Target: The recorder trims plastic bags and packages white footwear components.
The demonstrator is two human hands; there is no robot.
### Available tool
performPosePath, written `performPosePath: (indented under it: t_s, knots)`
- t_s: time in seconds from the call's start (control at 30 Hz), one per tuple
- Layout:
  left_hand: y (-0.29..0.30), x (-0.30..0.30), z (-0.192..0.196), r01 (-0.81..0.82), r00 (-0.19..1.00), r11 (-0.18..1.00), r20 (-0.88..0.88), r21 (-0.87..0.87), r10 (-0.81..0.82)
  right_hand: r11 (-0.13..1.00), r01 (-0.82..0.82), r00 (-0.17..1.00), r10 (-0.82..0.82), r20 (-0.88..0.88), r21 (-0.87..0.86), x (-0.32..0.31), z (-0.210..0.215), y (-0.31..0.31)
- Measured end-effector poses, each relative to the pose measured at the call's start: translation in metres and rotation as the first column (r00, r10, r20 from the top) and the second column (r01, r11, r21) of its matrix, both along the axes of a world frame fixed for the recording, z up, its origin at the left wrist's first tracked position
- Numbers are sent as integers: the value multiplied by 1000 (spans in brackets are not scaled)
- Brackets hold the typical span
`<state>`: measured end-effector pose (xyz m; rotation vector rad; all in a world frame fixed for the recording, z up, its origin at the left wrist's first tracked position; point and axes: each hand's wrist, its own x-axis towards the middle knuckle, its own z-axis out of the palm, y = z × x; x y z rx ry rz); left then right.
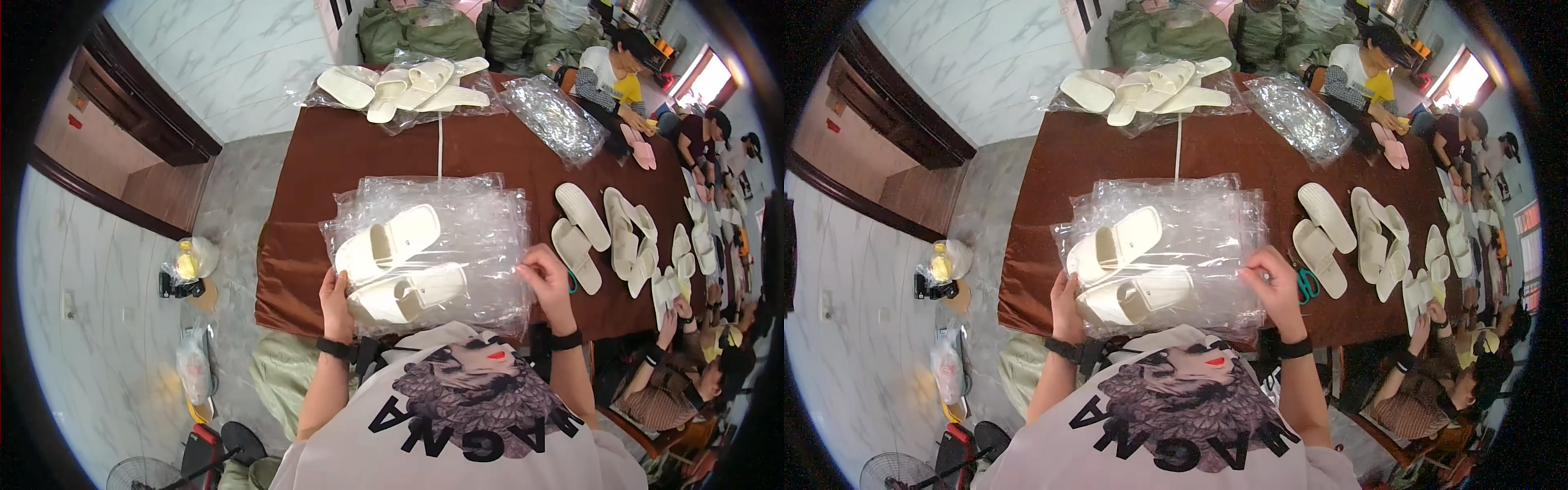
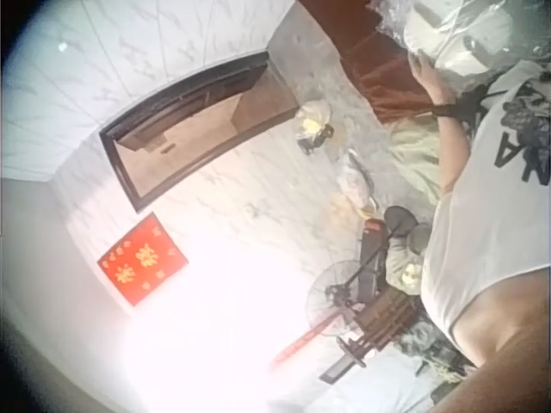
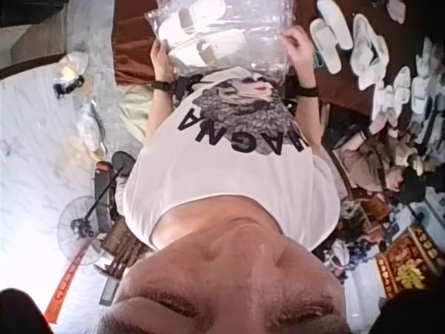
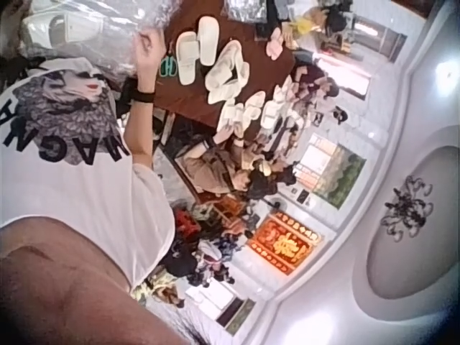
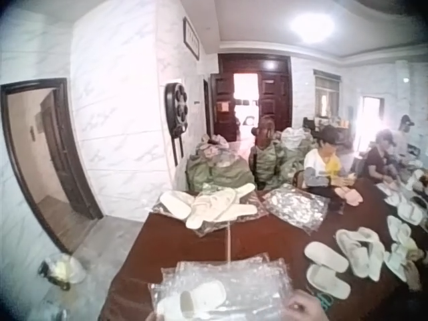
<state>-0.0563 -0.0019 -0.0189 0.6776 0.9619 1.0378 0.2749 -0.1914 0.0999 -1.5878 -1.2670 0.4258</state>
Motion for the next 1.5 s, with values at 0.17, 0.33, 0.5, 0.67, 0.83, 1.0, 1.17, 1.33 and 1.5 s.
performPosePath:
  t_s: [0.17,0.33,0.5,0.67,0.83,1.0,1.17,1.33,1.5]
  knots:
    - [4,-9,-3,-39,999,998,26,50,37,967,175,893,-235,-385,-184,18,-11,-24]
    - [0,5,15,32,999,999,-8,36,-31,968,229,961,-207,-184,106,6,6,4]
    - [-4,14,10,108,994,994,13,3,-108,848,-473,687,183,-703,-241,15,17,3]
    - [-7,20,9,196,981,981,-16,-8,-196,963,-268,721,171,-672,-42,-5,27,5]
    - [-7,15,-8,219,976,976,-20,9,-219,963,-241,758,108,-643,-122,1,9,-2]
    - [-8,20,-8,197,980,980,-33,28,-196,978,167,579,4,-815,124,9,-14,-13]
    - [-11,29,8,249,966,968,-75,30,-246,882,-328,905,190,-380,-339,15,-14,-8]
    - [-13,38,5,276,961,961,-43,36,-274,743,-549,833,449,-325,-383,19,-44,5]
    - [-20,46,20,346,938,937,-7,-53,-347,746,-318,805,538,250,-585,-7,-38,10]
